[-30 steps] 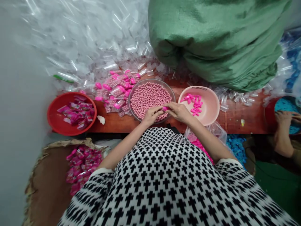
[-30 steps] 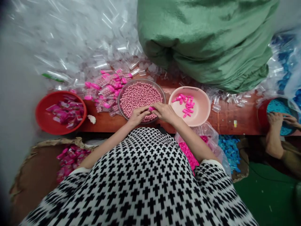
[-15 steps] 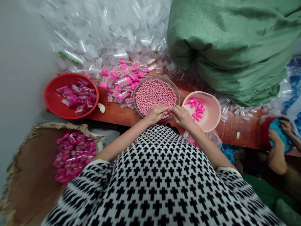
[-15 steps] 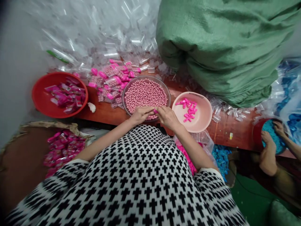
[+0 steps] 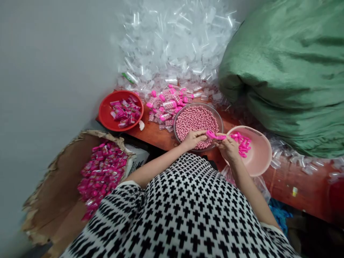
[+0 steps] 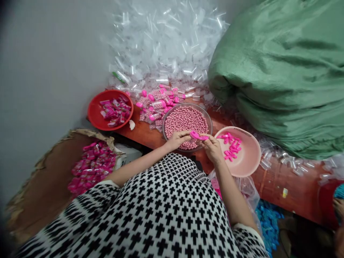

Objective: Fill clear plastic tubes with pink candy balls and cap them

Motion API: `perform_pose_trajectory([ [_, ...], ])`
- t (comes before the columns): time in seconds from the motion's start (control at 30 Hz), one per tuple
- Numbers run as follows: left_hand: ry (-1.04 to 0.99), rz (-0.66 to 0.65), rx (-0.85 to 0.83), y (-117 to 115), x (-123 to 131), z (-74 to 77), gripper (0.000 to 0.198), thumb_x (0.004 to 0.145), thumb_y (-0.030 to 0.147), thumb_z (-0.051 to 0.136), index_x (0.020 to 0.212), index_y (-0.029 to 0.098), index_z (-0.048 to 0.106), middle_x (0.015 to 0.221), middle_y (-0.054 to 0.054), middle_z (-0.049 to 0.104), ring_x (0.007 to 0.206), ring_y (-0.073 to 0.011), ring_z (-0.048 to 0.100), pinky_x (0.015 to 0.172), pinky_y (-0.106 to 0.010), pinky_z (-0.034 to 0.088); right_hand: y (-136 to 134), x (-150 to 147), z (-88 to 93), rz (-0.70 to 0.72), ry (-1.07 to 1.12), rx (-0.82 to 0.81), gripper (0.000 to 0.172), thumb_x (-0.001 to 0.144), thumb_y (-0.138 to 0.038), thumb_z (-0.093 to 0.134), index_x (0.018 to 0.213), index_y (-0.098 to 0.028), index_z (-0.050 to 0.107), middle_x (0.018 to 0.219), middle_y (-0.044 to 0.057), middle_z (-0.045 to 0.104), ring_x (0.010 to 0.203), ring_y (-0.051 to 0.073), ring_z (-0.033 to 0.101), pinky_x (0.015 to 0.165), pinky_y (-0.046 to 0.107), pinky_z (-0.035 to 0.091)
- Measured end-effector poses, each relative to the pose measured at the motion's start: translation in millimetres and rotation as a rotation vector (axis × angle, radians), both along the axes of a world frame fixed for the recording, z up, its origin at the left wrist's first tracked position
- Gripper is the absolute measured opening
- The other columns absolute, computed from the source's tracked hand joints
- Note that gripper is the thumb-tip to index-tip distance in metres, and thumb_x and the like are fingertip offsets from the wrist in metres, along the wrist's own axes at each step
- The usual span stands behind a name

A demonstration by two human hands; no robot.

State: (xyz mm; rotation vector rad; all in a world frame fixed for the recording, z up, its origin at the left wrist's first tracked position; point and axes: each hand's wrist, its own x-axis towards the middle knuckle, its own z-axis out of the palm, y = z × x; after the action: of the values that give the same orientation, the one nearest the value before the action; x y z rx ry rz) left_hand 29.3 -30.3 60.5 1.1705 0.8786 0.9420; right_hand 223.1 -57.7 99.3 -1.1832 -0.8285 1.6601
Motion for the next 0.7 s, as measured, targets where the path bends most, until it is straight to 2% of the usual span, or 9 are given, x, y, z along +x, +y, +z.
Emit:
perform_pose_trajectory([
  [0.1,0.153,-0.015,0.213,-5,-2,0.4,0.025,0.084,0.032,0.065,0.105,0.020,0.074,0.109,-0.009,0.069,0.109,-0.0219,0.061,0.102,-0.040,0.046,4,-8,1.6,0.121,0.039,-0.128,0.038,0.071,-0.049,0.075,0.099,-0.024,0.068,0.103,0.004,0.070,0.098,0.022,0.067,0.088,0.044,0.056],
  [0.2,0.205,-0.011,0.301,-9,-2,1.1,0.025,0.087,0.029,0.062,0.108,0.022,0.073,0.113,-0.009,0.065,0.113,-0.0218,0.059,0.102,-0.040,0.047,6,-17,3.2,0.244,0.131,-0.310,0.033,0.070,-0.046,0.072,0.091,-0.022,0.067,0.088,0.004,0.072,0.094,0.024,0.067,0.084,0.046,0.058],
  [0.37,0.234,-0.003,0.326,-6,-7,2.1,0.024,0.090,0.030,0.059,0.107,0.021,0.073,0.113,-0.009,0.065,0.110,-0.0212,0.061,0.100,-0.041,0.049,9,-39,-4.9,0.083,0.193,-0.336,0.021,0.062,-0.037,0.070,0.073,-0.021,0.063,0.066,0.001,0.067,0.081,0.023,0.068,0.078,0.044,0.060],
  [0.57,0.285,-0.002,0.354,7,-8,0.1,0.026,0.092,0.030,0.053,0.108,0.018,0.071,0.109,-0.010,0.068,0.109,-0.0214,0.061,0.100,-0.041,0.049,23,-58,-16.2,-0.152,0.181,-0.391,0.019,0.061,-0.035,0.065,0.074,-0.022,0.059,0.064,-0.001,0.064,0.071,0.020,0.065,0.067,0.038,0.061],
  [0.63,0.309,0.024,0.347,14,-7,-2.5,0.027,0.093,0.031,0.052,0.107,0.018,0.071,0.108,-0.010,0.069,0.108,-0.0219,0.061,0.099,-0.042,0.048,31,-63,-19.8,-0.187,0.185,-0.409,0.019,0.062,-0.036,0.063,0.073,-0.022,0.058,0.063,-0.001,0.063,0.071,0.019,0.065,0.065,0.036,0.061],
  [0.7,0.317,0.039,0.337,23,-8,-5.7,0.028,0.093,0.033,0.052,0.106,0.017,0.071,0.106,-0.010,0.070,0.107,-0.0222,0.061,0.099,-0.043,0.048,41,-66,-22.5,-0.163,0.188,-0.411,0.020,0.064,-0.039,0.061,0.074,-0.021,0.056,0.063,-0.001,0.063,0.072,0.019,0.065,0.066,0.035,0.060],
])
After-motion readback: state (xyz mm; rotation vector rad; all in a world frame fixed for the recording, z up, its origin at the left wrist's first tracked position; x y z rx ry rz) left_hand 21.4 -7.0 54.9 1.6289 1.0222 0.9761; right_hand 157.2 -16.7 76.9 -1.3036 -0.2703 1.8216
